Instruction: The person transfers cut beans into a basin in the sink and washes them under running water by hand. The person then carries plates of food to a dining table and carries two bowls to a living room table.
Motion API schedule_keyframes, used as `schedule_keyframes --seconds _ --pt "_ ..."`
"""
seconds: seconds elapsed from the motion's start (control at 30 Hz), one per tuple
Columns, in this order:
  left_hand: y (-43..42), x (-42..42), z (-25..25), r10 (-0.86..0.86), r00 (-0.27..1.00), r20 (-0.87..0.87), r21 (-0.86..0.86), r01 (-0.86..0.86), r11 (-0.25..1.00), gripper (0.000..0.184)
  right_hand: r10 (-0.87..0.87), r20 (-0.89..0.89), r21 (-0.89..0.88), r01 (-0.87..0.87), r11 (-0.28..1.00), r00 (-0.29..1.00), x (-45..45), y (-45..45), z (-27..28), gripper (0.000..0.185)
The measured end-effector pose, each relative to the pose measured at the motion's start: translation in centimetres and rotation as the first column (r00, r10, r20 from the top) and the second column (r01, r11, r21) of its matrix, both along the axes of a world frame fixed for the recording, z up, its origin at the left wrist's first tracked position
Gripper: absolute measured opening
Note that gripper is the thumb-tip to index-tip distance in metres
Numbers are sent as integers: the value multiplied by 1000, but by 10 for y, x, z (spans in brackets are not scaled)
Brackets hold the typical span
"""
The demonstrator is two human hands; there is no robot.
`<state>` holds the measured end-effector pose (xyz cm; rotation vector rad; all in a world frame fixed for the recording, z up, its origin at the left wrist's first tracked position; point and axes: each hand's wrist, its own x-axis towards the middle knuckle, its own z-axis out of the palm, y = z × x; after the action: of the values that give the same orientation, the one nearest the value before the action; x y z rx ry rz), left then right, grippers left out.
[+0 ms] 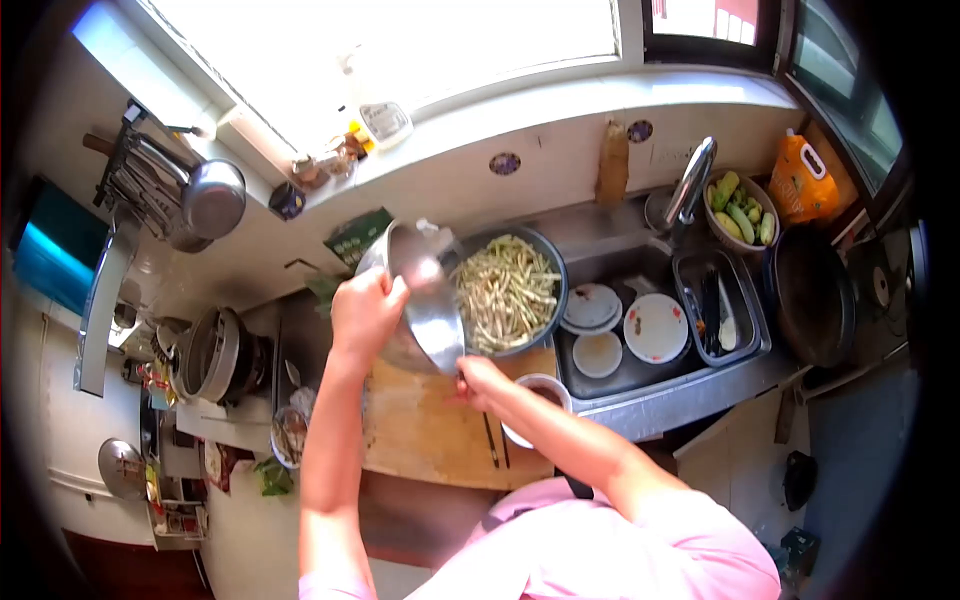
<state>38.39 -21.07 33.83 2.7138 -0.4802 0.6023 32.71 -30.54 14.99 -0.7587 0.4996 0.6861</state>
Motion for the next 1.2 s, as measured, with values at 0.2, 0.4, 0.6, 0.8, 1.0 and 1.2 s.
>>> schedule_keyframes --seconds 0.2,0.4,0.6,0.8,1.0,1.2 --pt "48 -6 0 87 981 -175 -273 -133 953 31 -44 104 -30 47 998 994 7 0 7 11" --pt "136 -29 -41 118 943 -311 -731 -317 604 33 146 287 -188 -93 978 947 -2 -46 24 37" --pt "193 -83 -140 92 944 -316 -924 -328 197 30 -117 272 -493 243 835 955 -7 -132 -42 32" --pt "199 -118 -193 140 922 -361 -924 -374 80 30 -217 115 -595 242 766 969 4 -150 -77 53" --pt "216 -136 -246 145 932 -333 -942 -336 -5 31 -157 -46 -444 121 888 986 23 -137 -98 54" --pt "215 -143 -273 116 925 -361 -932 -354 -79 30 -165 -88 -427 112 897 982 38 -127 -117 36"
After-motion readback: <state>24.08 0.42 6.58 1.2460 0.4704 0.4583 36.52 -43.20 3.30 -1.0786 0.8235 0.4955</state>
